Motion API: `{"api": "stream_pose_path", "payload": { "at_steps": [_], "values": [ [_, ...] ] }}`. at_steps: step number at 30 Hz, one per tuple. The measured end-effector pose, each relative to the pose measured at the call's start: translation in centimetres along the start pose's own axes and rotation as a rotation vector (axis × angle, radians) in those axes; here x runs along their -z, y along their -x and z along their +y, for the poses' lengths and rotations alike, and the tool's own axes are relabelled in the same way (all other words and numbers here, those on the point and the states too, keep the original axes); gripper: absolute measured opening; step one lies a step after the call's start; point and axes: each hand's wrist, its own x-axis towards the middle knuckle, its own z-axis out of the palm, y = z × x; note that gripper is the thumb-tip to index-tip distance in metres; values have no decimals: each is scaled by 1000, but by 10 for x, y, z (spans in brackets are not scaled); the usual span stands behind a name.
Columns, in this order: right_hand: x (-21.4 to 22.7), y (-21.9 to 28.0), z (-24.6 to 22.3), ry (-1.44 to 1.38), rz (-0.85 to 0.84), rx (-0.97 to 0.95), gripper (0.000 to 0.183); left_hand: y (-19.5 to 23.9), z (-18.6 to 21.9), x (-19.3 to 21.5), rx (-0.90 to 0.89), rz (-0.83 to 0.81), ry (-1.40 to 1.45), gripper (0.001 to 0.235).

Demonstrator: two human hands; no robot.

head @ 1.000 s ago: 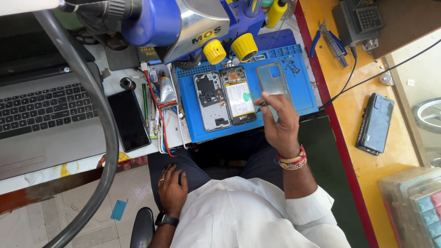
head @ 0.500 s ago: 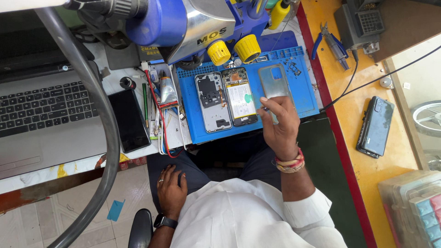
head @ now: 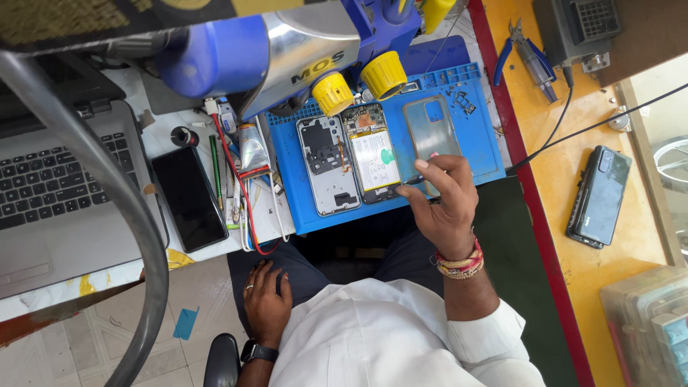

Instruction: The person disassembles a smartphone, removes the battery, and uses a screwdriver and a small brush to clean internal components. The person then applies a liquid from a yellow bottle to the device and continues cleaning with the brush.

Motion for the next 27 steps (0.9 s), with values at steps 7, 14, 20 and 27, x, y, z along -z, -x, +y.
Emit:
{"api": "stream_pose_path", "payload": {
  "at_steps": [7,14,20,27],
  "values": [
    [0,-5,2,-58,-16,-19,50,-3,1,0,24,-8,-20,23],
    [6,-3,0,-159,-59,-52,47,-4,4,3,18,-8,-25,27],
    [0,7,5,-149,-12,-102,50,-5,6,6,0,6,2,27],
    [-6,18,5,-255,55,-145,53,-4,6,5,13,3,-11,29]
  ]
}}
